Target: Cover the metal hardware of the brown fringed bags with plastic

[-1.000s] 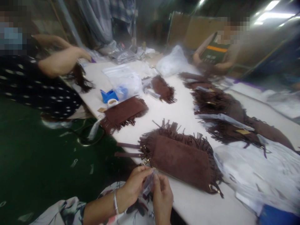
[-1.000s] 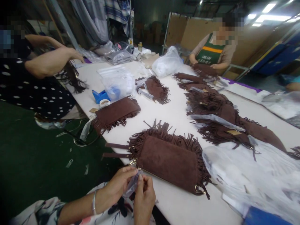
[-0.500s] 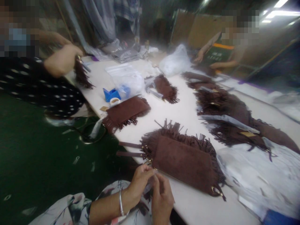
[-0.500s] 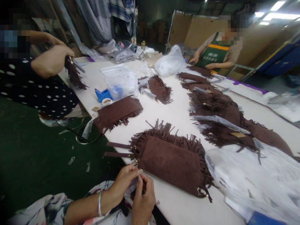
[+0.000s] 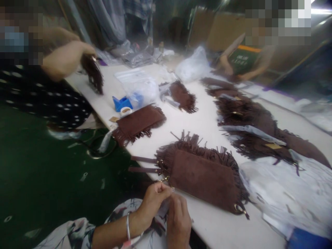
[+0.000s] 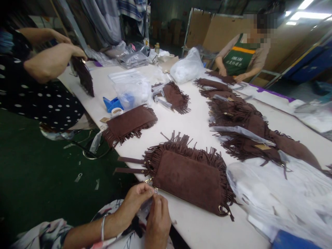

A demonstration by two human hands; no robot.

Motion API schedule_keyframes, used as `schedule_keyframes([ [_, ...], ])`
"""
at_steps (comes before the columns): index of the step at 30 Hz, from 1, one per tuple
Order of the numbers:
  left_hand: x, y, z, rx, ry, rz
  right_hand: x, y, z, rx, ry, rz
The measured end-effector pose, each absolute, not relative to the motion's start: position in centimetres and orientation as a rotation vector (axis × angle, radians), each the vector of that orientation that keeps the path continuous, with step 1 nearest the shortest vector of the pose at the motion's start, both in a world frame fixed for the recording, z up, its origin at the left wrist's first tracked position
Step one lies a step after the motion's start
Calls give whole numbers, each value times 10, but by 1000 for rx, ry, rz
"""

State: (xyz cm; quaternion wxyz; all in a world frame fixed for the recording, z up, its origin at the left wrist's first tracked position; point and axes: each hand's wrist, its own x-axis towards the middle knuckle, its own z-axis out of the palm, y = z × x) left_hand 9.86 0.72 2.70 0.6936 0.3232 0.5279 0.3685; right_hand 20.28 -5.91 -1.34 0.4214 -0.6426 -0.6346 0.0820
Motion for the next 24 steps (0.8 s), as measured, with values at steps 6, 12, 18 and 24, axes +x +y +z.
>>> schedule_keyframes([
  [6,100,11,23,566,1201,793,207,-61,-7,-1591,-1473,437],
  [12,102,10,25,533,1229,763,219,-66,2,-1737,-833,921],
  [18,103,8,25,518,1231,765,213,-66,6,-1800,-885,789],
  [24,102,9,20,490,1193,800,200,-51,5,-1739,-900,852],
])
